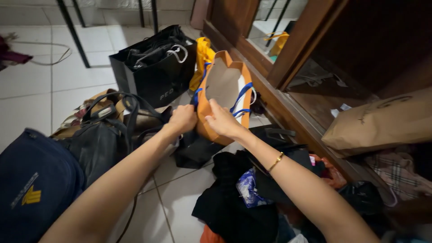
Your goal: The person unpacks and organizes items from multiple shopping bags on the floor. They remove a wallet, a Coach pouch, and other small items, placing them into a larger brown paper bag. The person then moves to a bed and picks up a bundle of clothes.
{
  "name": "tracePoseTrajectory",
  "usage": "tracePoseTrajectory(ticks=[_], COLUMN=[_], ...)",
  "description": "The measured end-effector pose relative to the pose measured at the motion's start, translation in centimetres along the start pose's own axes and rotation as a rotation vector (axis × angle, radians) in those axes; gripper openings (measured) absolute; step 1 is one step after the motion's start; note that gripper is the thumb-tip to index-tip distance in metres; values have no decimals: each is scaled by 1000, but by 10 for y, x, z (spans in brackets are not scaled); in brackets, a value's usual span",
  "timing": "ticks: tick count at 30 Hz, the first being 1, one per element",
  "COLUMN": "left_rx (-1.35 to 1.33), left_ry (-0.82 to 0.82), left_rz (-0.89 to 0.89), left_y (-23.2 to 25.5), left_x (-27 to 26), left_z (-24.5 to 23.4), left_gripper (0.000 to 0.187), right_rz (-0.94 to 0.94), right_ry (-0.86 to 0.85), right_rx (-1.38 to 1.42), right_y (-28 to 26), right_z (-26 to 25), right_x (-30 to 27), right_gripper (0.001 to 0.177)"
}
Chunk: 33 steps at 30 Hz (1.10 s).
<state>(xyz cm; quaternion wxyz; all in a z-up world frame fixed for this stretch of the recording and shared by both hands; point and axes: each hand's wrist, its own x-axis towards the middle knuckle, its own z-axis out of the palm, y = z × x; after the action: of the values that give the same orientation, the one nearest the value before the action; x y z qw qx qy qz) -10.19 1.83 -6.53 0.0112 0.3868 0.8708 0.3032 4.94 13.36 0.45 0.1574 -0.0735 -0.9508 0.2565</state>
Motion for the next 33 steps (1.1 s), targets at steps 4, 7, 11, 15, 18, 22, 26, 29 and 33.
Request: tracePoseTrajectory(ticks=[4, 7, 11, 15, 18, 22, 26, 29, 33], left_rx=[28, -33, -73, -18, -67, -32, -18, 28, 76], left_ry=[245, 530, 562, 456, 338, 118, -111, -140, -135], left_rz=[-6, 243, 534, 674, 712, 741, 671, 678, 641], left_y=[52, 120, 198, 256, 306, 361, 378, 370, 332], left_x=[-5, -19, -42, -48, -41, -32, -34, -36, -29], left_z=[-40, -69, -69, -31, 21, 93, 141, 152, 140], left_gripper=[39, 42, 39, 36, 30, 56, 44, 43, 40], right_rz=[-52, -108, -1, 272, 550, 1153, 1304, 1122, 719], right_ry=[-45, -215, -102, 725, 1161, 1109, 1085, 1053, 1065], right_rx=[227, 237, 14, -428, -631, -619, -143, -320, -584], right_y=[-2, 17, 67, 131, 166, 181, 199, 241, 281], right_z=[-12, -32, -121, -236, -307, -370, -382, -388, -369], right_x=[-2, -4, -16, -85, -158, -212, -237, -247, -232], right_gripper=[42, 31, 35, 38, 76, 107, 77, 49, 30])
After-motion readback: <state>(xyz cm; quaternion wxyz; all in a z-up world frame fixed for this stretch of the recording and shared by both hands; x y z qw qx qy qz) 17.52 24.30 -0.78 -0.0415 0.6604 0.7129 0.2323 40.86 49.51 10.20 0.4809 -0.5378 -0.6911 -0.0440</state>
